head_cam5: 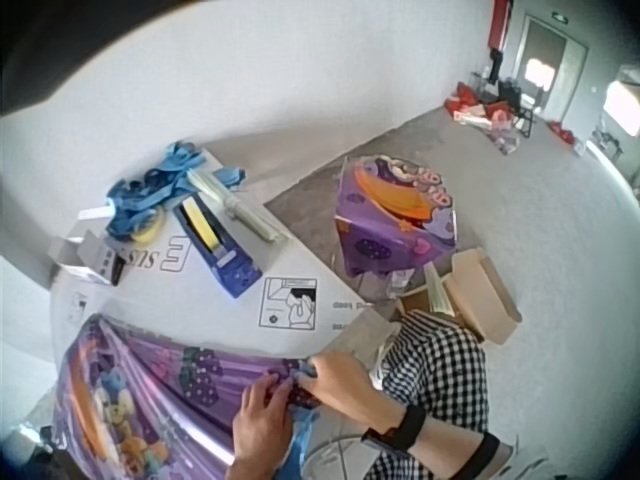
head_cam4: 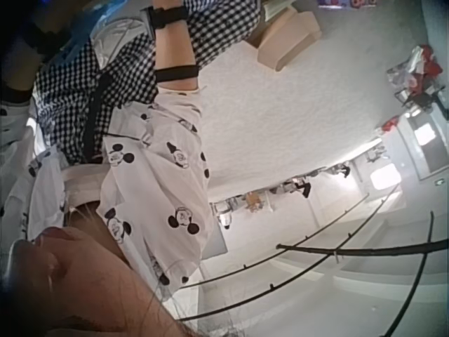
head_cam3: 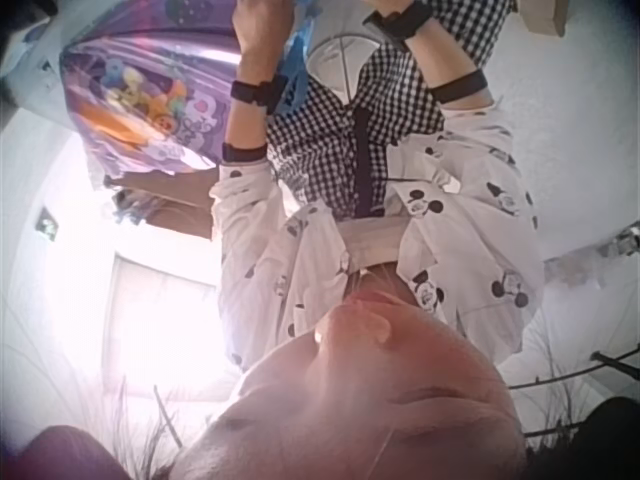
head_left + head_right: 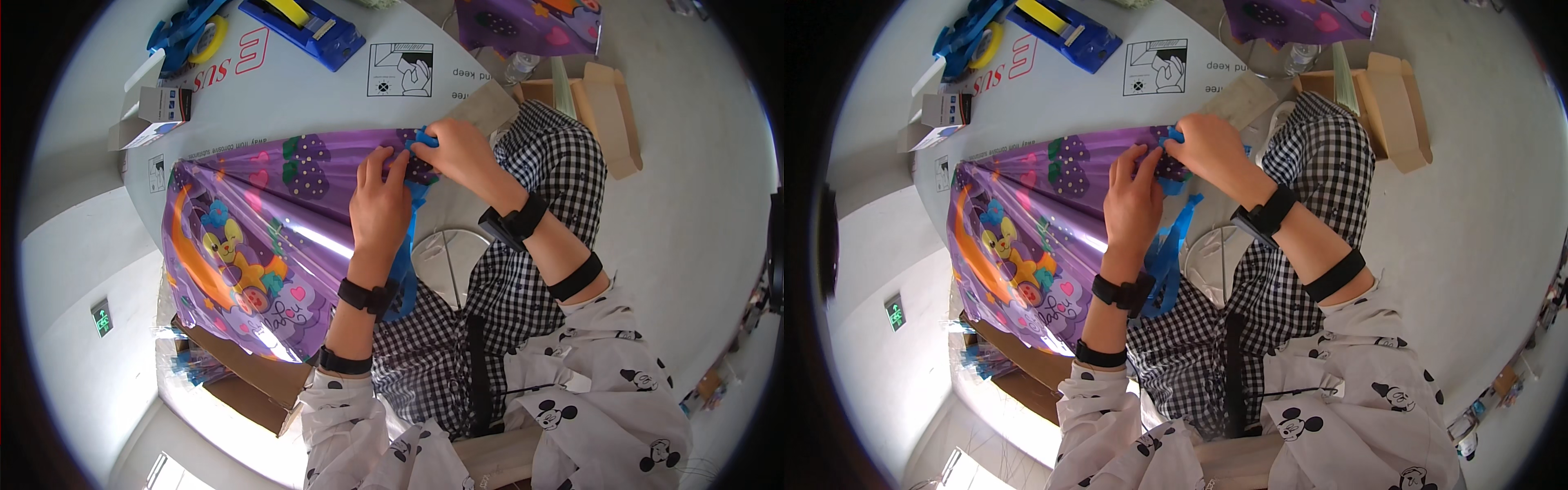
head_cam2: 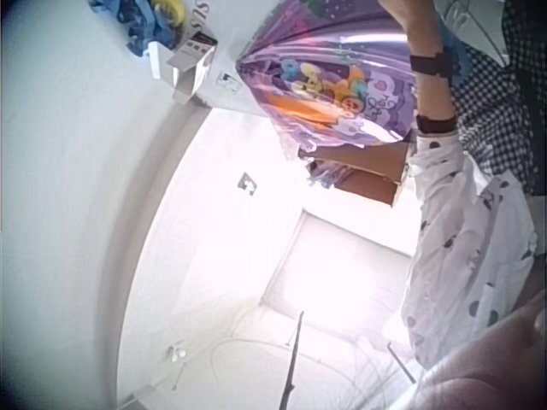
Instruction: Assembling a purple character-themed kite by attaching blue ribbons using tape and scissors.
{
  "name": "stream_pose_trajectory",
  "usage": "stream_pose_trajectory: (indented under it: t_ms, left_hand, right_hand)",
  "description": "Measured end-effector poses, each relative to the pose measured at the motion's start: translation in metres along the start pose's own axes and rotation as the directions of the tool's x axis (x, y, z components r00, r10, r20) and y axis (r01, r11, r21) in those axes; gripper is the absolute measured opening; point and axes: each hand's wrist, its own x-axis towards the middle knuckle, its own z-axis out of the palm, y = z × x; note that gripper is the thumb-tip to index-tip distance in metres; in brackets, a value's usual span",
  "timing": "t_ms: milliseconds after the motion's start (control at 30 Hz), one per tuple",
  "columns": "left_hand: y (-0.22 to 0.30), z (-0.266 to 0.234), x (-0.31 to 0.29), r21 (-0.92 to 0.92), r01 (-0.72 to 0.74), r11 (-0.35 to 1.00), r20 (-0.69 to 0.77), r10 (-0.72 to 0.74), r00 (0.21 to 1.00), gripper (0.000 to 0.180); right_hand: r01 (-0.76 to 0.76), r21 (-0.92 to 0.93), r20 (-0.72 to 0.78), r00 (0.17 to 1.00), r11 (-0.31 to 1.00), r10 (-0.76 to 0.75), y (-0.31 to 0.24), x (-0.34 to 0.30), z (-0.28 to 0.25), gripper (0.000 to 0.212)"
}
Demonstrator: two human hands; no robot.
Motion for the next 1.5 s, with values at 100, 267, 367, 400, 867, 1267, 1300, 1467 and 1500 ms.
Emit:
stream_pose_trajectory:
  t_ms: [100,267,367,400,867,1267,1300,1467,1500]
  left_hand:
    - [0.000,-0.001,0.000,-0.004,-0.001,1.000,0.006,0.001,1.000,0.043]
    - [0.001,-0.002,0.000,-0.007,0.001,1.000,0.014,0.000,1.000,0.044]
    - [0.002,-0.002,0.000,-0.001,0.002,1.000,0.019,-0.002,1.000,0.044]
    - [0.002,-0.002,-0.001,0.002,0.004,1.000,0.023,-0.004,1.000,0.045]
    - [-0.015,-0.016,0.012,-0.306,0.109,0.946,-0.016,-0.120,0.993,0.035]
    - [-0.020,-0.056,0.078,-0.641,0.316,0.699,0.004,-0.409,0.912,0.026]
    - [-0.020,-0.056,0.082,-0.639,0.311,0.704,0.003,-0.402,0.916,0.026]
    - [-0.028,-0.059,0.102,-0.790,0.389,0.474,0.067,-0.564,0.823,0.022]
    - [-0.030,-0.059,0.107,-0.787,0.379,0.487,0.059,-0.553,0.831,0.022]
  right_hand:
    - [-0.016,0.013,0.019,1.000,1.000,0.016,0.000,0.000,-0.001,0.034]
    - [-0.005,-0.001,0.017,1.000,1.000,0.006,0.001,0.000,-0.001,0.033]
    - [0.004,0.000,0.003,1.000,1.000,-0.004,0.003,0.000,0.000,0.034]
    - [0.001,0.005,0.004,1.000,1.000,-0.001,0.003,-0.001,0.001,0.034]
    - [-0.066,0.010,0.022,0.998,0.998,0.066,0.001,0.001,0.003,0.035]
    - [-0.096,0.005,0.059,0.994,0.995,0.096,0.002,0.001,0.008,0.032]
    - [-0.093,0.047,0.011,0.996,0.995,0.093,0.004,0.000,0.010,0.032]
    - [-0.087,0.100,-0.043,0.995,0.991,0.092,-0.001,-0.002,0.007,0.034]
    - [-0.079,0.089,-0.048,0.995,0.993,0.083,-0.001,-0.003,0.006,0.034]
